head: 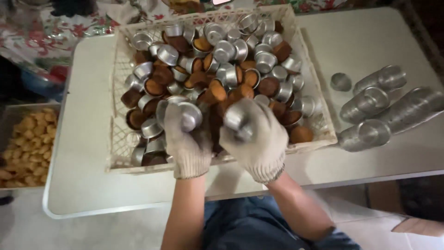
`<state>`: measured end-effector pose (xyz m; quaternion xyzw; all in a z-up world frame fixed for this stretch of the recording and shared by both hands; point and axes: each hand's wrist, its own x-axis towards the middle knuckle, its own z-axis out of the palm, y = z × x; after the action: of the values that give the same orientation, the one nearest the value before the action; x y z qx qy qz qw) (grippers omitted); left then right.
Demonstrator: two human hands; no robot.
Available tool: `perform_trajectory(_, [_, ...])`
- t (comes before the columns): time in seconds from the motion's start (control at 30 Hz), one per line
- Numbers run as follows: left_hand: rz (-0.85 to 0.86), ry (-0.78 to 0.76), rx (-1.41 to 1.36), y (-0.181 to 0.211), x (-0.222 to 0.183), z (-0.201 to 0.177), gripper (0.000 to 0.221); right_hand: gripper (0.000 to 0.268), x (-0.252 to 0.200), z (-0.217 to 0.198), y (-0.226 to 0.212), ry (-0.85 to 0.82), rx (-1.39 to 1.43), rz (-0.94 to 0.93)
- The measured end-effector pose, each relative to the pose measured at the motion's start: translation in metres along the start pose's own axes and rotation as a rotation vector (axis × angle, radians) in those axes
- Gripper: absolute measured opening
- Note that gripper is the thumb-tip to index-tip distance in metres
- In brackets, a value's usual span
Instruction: Removing small baked cakes from metal molds and stacking the empty molds
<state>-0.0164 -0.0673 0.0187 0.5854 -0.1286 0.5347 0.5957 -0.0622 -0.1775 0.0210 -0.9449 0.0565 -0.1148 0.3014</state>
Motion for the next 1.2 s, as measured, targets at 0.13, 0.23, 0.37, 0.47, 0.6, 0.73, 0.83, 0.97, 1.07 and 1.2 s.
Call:
perform_trajectory(0.13, [0.137, -0.048, 0.020, -0.005, 0.005, 0.009, 0.034, 0.056, -0.002, 0.026, 0.014, 0.697, 0.205, -0.491])
perform_trajectory(0.23, [0.200, -0.060, 0.038, -0.013, 0.001, 0.008, 0.034, 0.059, 0.010, 0.020, 0.026, 0.454, 0.253, -0.810])
perform_trajectory(0.37, [0.304, -0.101, 0.084, -0.014, -0.007, 0.002, 0.033, 0.047, 0.008, -0.028, -0.005, -0.203, 0.166, -0.171])
perform_trajectory(0.47, [0.384, -0.127, 0.110, -0.015, -0.007, 0.002, 0.033, 0.065, 0.000, 0.008, 0.011, 0.207, 0.031, -0.404])
perform_trajectory(0.6, [0.470, -0.153, 0.125, -0.011, -0.013, 0.009, 0.034, 0.087, 0.006, -0.004, 0.005, -0.272, -0.033, -0.057])
perform_trajectory(0.73, [0.594, -0.190, 0.160, -0.003, -0.022, 0.007, 0.035, 0.071, 0.007, 0.010, 0.038, -0.131, 0.474, -0.297])
perform_trajectory(0.83, [0.265, -0.303, 0.200, 0.033, -0.034, -0.002, 0.024, 0.060, 0.008, 0.000, 0.046, -0.164, 0.678, -0.298])
perform_trajectory(0.97, [-0.191, -0.223, 0.165, 0.036, -0.039, 0.001, 0.015, 0.057, 0.011, -0.011, 0.024, -0.028, 0.585, -0.076])
perform_trajectory(1.07, [-0.320, 0.034, 0.071, 0.023, -0.039, 0.008, 0.032, 0.064, 0.007, -0.009, 0.021, 0.039, 0.505, -0.068])
perform_trajectory(1.2, [-0.960, 0.028, -0.023, 0.034, -0.011, -0.016, 0.062, 0.062, 0.003, -0.021, 0.002, 0.087, 0.454, -0.018])
